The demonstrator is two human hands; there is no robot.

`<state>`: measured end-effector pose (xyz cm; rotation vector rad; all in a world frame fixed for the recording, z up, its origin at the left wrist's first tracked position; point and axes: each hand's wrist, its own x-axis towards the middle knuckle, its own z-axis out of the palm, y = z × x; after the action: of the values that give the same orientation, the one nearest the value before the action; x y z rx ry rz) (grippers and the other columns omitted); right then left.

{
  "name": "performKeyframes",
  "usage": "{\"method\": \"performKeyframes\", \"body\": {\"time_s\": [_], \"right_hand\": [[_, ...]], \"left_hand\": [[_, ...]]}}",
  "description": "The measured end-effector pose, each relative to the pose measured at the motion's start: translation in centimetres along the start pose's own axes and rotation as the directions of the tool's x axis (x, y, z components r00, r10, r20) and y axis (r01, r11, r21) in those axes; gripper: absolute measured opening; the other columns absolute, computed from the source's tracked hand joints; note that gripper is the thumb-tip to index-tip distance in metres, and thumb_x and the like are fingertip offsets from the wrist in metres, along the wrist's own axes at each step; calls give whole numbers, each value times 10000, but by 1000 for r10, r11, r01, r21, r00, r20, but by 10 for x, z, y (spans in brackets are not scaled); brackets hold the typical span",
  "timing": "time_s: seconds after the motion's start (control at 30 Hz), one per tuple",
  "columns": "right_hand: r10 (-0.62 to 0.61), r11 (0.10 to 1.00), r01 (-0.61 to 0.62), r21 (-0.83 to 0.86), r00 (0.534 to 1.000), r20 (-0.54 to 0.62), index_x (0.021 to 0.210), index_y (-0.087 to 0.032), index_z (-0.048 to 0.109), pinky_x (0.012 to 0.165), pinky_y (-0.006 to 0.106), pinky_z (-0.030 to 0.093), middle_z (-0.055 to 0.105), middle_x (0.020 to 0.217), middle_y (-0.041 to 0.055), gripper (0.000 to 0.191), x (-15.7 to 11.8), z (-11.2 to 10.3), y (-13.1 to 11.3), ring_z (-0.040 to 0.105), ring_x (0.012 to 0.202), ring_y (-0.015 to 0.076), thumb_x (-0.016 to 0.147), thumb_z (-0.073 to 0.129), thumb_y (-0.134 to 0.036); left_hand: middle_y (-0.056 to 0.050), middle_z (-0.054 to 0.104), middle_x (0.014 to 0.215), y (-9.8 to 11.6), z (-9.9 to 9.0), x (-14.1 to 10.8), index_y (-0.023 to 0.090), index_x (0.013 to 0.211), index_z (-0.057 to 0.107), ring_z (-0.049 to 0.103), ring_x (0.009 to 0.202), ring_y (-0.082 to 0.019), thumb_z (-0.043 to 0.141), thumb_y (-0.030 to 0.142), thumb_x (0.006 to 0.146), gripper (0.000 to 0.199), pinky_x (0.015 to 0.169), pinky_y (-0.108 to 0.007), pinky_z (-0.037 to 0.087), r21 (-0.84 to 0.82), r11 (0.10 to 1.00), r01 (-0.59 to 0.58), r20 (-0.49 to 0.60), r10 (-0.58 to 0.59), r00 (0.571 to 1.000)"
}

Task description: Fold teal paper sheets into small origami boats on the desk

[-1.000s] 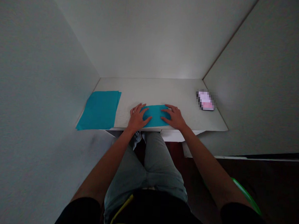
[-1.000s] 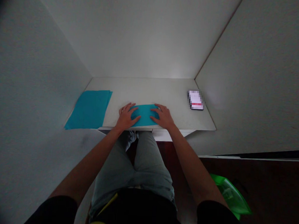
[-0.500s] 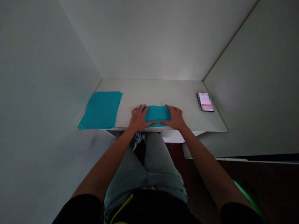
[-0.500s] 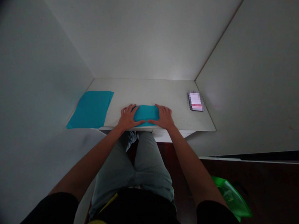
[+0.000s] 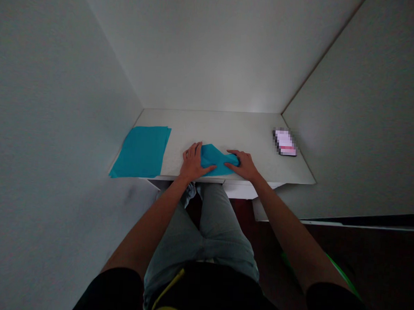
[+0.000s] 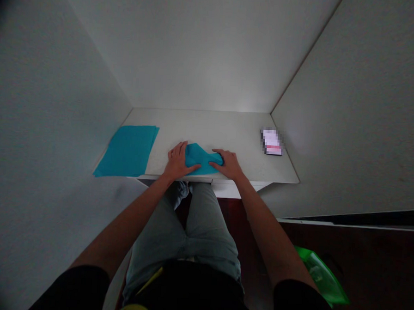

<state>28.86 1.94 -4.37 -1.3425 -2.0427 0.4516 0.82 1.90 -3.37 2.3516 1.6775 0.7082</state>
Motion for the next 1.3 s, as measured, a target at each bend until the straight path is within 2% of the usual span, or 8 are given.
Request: {"method": "performKeyframes", "body": {"time_s": [0.17,0.33,0.53,0.67,0.8,1.07,1.2,1.3], "right_hand": [[22,987,-19,162,1000,-16,1319,-278,759,1032,519,589,813,1273,75,434,0,-5,-1,767,1118,322,989,691,-552],[44,978,-22,209,993,-105,1244,-291,807,1045,510,613,825,1226,64,347,0,-7,-1,770,1136,312,1027,643,-507],[-109,984,151,98,933,-343,1384,-331,760,1210,523,504,677,1545,49,400,-4,-10,-1,653,1408,272,1132,455,-390],[-238,969,236,-68,971,-9,1431,-357,729,1201,546,468,680,1547,24,410,-4,-7,-8,618,1458,268,1125,456,-345],[-267,949,303,-83,917,296,1345,-366,760,1193,577,420,702,1517,4,366,-2,-5,-13,610,1470,280,1066,535,-297],[-250,959,275,-68,935,253,1270,-314,747,1220,589,371,698,1524,36,292,-4,-6,-15,587,1491,318,1024,637,-426],[-233,961,261,-89,942,243,1263,-310,742,1193,574,403,723,1490,31,285,-3,-3,-17,596,1482,300,1094,528,-392],[-209,964,238,-121,955,211,1305,-308,736,1154,564,444,692,1532,47,312,-3,-2,-17,613,1458,310,1088,538,-412]], "left_hand": [[-278,385,1698,-4,2,4,142,1710,228,361,1596,-437,771,753,839,1194,1292,-586,299,-68,983,170,-114,-177,978],[-249,530,1601,-6,3,6,169,1686,264,479,1517,-425,795,680,858,1109,1265,-593,326,-118,977,178,-94,-189,977],[-226,545,1597,-6,4,6,177,1658,318,494,1503,-399,766,588,922,954,1254,-571,350,-151,974,168,-156,-191,969],[-192,596,1555,-10,4,7,199,1609,417,527,1481,-340,570,488,1069,632,1239,-525,383,-176,970,167,-169,-197,966],[-198,661,1476,-12,5,9,172,1523,540,559,1445,-341,409,454,1132,500,1234,-528,381,-140,962,233,-155,-253,955],[-174,570,1617,-9,2,3,188,1665,429,516,1490,-331,584,580,1050,745,1241,-495,380,-90,996,24,-70,-30,997],[-101,568,1644,-7,0,-1,271,1584,576,499,1510,-299,526,538,1091,564,1258,-492,346,-16,980,-200,80,200,976],[-72,602,1615,-6,-1,0,299,1506,663,504,1497,-295,515,465,1106,458,1243,-507,342,19,971,-237,127,233,964]]}}
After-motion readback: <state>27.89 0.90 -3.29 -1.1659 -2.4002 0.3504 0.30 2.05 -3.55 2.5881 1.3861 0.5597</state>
